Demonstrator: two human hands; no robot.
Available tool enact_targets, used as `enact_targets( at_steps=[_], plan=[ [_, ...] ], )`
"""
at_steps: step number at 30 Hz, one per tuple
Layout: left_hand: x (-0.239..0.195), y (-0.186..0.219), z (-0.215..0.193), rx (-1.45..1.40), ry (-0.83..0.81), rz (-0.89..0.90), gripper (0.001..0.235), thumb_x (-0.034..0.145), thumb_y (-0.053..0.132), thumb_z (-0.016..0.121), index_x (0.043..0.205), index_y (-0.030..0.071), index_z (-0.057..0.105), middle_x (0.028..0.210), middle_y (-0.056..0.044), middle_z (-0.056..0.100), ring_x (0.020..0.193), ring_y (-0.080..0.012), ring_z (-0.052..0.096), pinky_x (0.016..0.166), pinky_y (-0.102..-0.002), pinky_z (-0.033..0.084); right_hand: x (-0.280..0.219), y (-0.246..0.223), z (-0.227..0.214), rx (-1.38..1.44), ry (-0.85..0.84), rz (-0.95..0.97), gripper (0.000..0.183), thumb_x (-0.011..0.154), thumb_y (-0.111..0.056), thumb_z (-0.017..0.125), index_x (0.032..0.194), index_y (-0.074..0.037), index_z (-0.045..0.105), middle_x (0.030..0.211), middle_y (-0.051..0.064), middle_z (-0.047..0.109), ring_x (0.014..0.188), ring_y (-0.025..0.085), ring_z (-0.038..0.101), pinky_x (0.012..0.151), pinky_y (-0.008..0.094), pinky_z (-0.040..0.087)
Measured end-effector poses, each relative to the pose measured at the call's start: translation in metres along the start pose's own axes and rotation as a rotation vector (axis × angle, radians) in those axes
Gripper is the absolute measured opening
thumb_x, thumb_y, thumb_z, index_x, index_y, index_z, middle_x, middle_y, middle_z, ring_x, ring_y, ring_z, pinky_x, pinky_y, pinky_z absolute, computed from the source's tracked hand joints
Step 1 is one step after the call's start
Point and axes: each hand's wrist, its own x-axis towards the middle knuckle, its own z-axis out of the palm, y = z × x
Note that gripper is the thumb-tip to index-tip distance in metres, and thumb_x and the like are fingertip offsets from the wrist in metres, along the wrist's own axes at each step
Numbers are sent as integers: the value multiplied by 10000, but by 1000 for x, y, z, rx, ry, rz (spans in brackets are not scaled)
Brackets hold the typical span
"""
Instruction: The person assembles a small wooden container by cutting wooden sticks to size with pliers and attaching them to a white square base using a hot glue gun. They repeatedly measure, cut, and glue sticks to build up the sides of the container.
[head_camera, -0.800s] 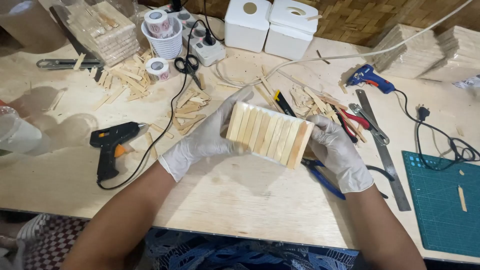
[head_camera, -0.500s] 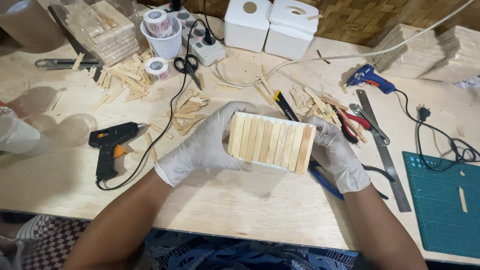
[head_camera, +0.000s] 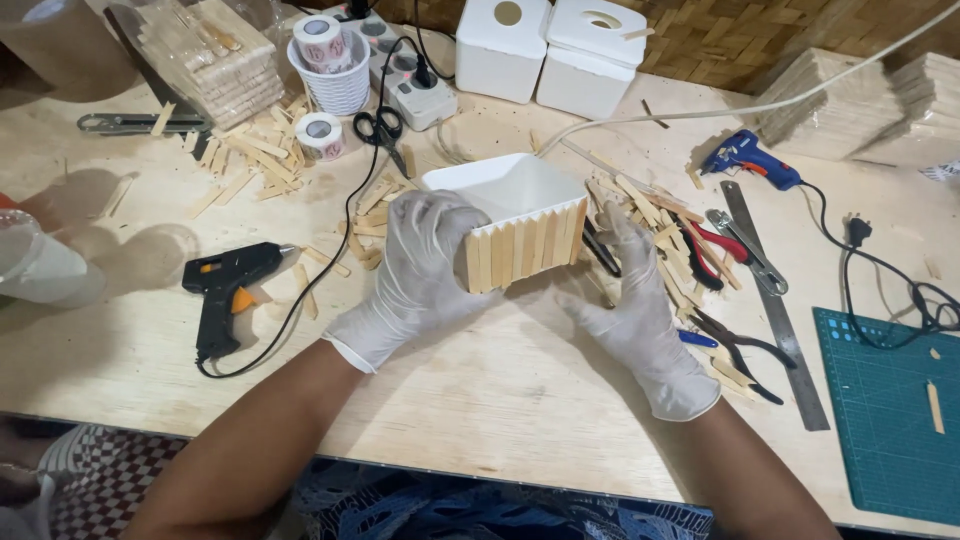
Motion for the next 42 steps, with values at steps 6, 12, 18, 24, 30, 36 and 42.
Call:
enact_targets(
  at_steps=[6,12,18,24,30,36,42],
  plan=[
    [-5,24,8,90,43,141,592,623,253,787,1194,266,634,1065,37,580,1110,-225,607,1011,-517,428,-1,32,15,-753,215,-565,1036,657,-470,942,1540,-173,487,1487,158,455,1386,328,408,1191,521,299],
    [-15,26,21,72,56,183,717,611,246,793,1309,258,633,1097,-5,564,1117,-260,582,1011,-565,413,-5,17,13,-798,202,-550,1019,474,-407,935,1420,-259,585,1445,38,568,1325,292,501,1205,567,223],
    [-37,5,49,144,73,192,796,573,210,799,1346,252,612,1086,7,549,1125,-235,552,1021,-571,371,-3,39,17,-898,256,-556,950,554,-316,848,1447,-275,525,1447,24,583,1321,273,534,1197,603,173],
    [-32,12,45,198,56,277,813,592,301,821,1365,237,576,1113,-37,601,1216,-234,547,1120,-622,263,-7,40,16,-950,198,-559,1109,426,-290,894,1465,-259,507,1457,20,572,1354,257,503,1184,675,106],
    [39,43,-59,74,38,145,1001,612,757,895,1338,134,599,1240,-91,628,1290,-290,501,1187,-532,274,0,52,-1,-1017,221,-616,1035,528,-333,896,1489,-236,523,1438,62,576,1360,297,491,1169,660,115],
    [6,14,-77,173,-3,-27,342,831,390,787,1148,299,696,970,95,629,1059,-164,582,1030,-444,381,-2,54,9,-951,159,-607,964,551,-299,850,1463,-227,547,1344,54,592,1314,266,527,1221,640,136],
    [-12,8,-96,-142,70,-292,333,870,257,801,1187,184,728,1050,-63,721,1042,-261,686,964,-398,514,-2,21,18,-403,227,-710,800,689,-297,919,1338,-14,545,1376,206,624,1334,416,570,1244,564,308]
  ],
)
